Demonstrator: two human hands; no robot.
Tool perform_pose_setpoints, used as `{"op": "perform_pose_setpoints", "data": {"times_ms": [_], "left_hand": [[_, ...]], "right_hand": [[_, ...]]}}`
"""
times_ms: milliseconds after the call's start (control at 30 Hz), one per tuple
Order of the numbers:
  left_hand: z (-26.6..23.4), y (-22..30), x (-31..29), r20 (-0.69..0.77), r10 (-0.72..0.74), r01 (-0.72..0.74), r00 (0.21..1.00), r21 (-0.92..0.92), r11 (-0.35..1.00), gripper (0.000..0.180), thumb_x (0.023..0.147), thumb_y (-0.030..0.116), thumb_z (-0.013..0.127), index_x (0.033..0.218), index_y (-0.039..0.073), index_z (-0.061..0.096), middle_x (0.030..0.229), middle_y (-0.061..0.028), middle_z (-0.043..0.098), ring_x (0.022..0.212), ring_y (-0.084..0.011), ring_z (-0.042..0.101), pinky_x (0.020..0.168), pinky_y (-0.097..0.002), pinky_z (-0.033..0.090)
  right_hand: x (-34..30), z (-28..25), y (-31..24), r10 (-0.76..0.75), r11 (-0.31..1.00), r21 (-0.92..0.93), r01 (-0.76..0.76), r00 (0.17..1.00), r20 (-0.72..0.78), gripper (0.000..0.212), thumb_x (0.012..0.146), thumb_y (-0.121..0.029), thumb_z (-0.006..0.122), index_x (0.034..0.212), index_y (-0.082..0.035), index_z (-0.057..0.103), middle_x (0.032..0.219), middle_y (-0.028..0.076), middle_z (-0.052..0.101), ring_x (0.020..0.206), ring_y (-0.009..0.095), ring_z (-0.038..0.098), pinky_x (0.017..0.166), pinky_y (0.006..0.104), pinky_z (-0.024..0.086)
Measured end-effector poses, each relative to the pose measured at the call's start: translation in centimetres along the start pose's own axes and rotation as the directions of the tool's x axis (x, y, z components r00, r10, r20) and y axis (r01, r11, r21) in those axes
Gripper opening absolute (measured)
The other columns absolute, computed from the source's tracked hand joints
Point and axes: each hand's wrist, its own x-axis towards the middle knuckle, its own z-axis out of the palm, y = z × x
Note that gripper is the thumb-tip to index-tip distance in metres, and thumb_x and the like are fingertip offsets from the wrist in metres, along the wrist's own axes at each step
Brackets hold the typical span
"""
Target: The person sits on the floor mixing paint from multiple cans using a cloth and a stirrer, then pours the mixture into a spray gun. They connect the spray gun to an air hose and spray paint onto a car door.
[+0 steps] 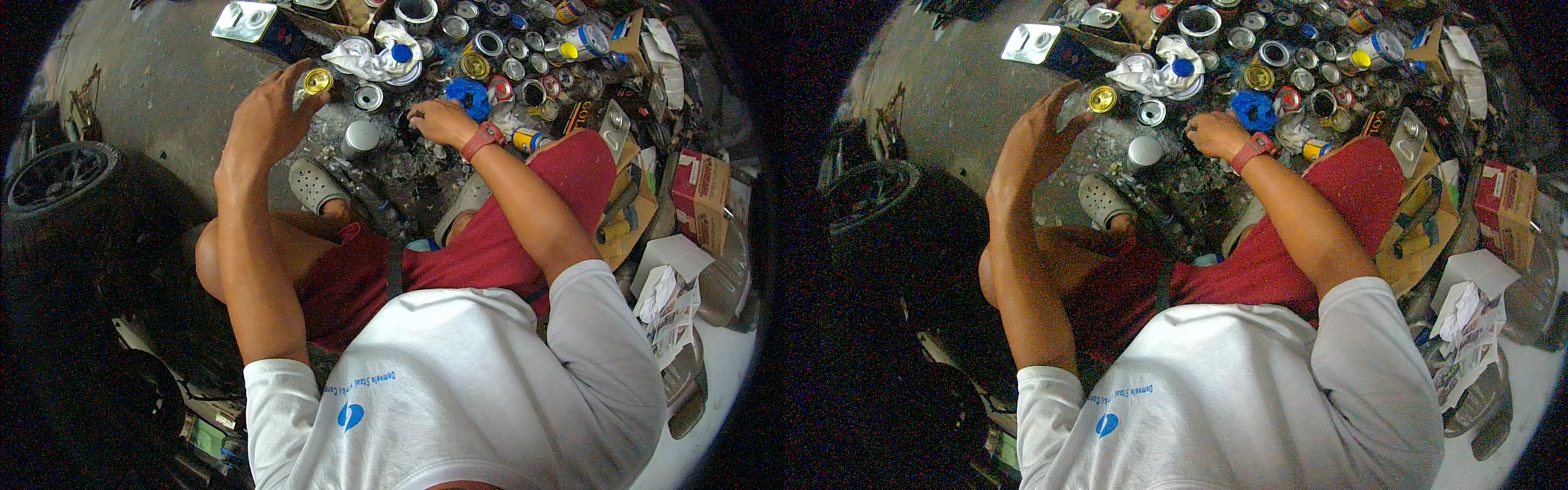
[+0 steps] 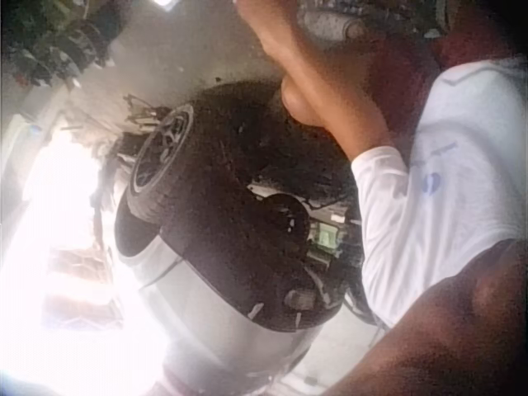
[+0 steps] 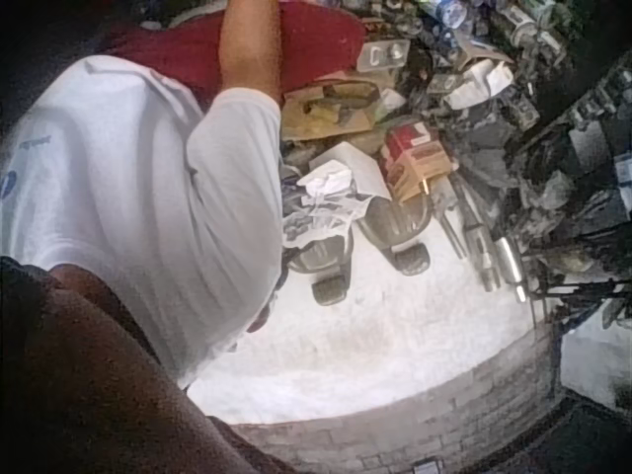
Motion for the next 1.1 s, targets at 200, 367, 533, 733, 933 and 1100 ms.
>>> {"op": "perform_pose_setpoints", "data": {"times_ms": [200,367,533,733,933,1100], "left_hand": [[-0.2,0.1,-0.1,0.027,-0.019,0.020,0.999,-0.014,1.000,0.054,0.101,0.037,0.075,0.147,0.012,0.064,0.136,-0.0238,0.071,0.126,-0.0446,0.067,0.106,-0.0516,0.054],[-0.1,0.1,0.1,0.011,0.002,-0.002,1.000,0.003,1.000,0.054,0.101,0.038,0.074,0.147,0.011,0.064,0.136,-0.0235,0.072,0.126,-0.0449,0.067,0.106,-0.0517,0.055],[-0.2,0.2,-0.1,0.004,-0.017,0.017,1.000,-0.004,1.000,0.054,0.101,0.039,0.074,0.147,0.011,0.064,0.136,-0.0232,0.072,0.126,-0.0445,0.067,0.106,-0.0513,0.055],[-0.4,0.4,-0.1,-0.014,0.004,-0.003,1.000,0.021,1.000,0.055,0.102,0.040,0.073,0.148,0.011,0.064,0.138,-0.0228,0.071,0.128,-0.0431,0.067,0.107,-0.0506,0.055],[-0.5,0.3,-0.2,-0.034,0.016,-0.015,0.999,0.010,1.000,0.057,0.102,0.041,0.073,0.149,0.010,0.063,0.138,-0.0232,0.071,0.129,-0.0428,0.067,0.108,-0.0500,0.054],[-0.9,0.5,-0.3,-0.024,0.003,-0.003,1.000,-0.010,1.000,0.058,0.101,0.043,0.073,0.149,0.010,0.063,0.139,-0.0228,0.070,0.128,-0.0429,0.067,0.108,-0.0499,0.054]], "right_hand": [[0.2,-0.6,0.2,0.024,0.998,-0.053,-0.029,0.994,-0.105,0.035,0.102,-0.039,0.064,0.124,-0.017,0.079,0.118,0.018,0.079,0.112,0.042,0.073,0.099,0.0561,0.054],[0.7,-0.5,0.5,0.024,0.998,0.065,-0.025,0.999,0.022,0.033,0.102,-0.039,0.064,0.122,-0.017,0.080,0.117,0.018,0.079,0.113,0.041,0.073,0.099,0.0542,0.056],[0.6,-1.5,1.0,0.092,0.994,0.058,-0.088,0.993,-0.077,0.032,0.102,-0.039,0.064,0.120,-0.017,0.080,0.119,0.018,0.079,0.113,0.041,0.073,0.100,0.0544,0.055],[1.0,-0.9,2.3,0.154,0.986,0.085,-0.145,0.982,-0.109,0.034,0.101,-0.039,0.065,0.116,-0.013,0.080,0.121,0.017,0.079,0.116,0.042,0.072,0.098,0.0551,0.054],[3.2,1.2,7.0,0.215,0.892,0.403,-0.204,0.976,0.019,0.039,0.100,-0.043,0.067,0.117,-0.009,0.079,0.113,0.015,0.081,0.101,0.037,0.076,0.089,0.0495,0.058],[2.9,2.5,9.8,0.536,0.534,0.723,-0.439,0.837,0.112,0.044,0.101,-0.048,0.071,0.107,-0.005,0.079,0.104,0.007,0.083,0.083,0.019,0.075,0.070,0.0398,0.055]]}}
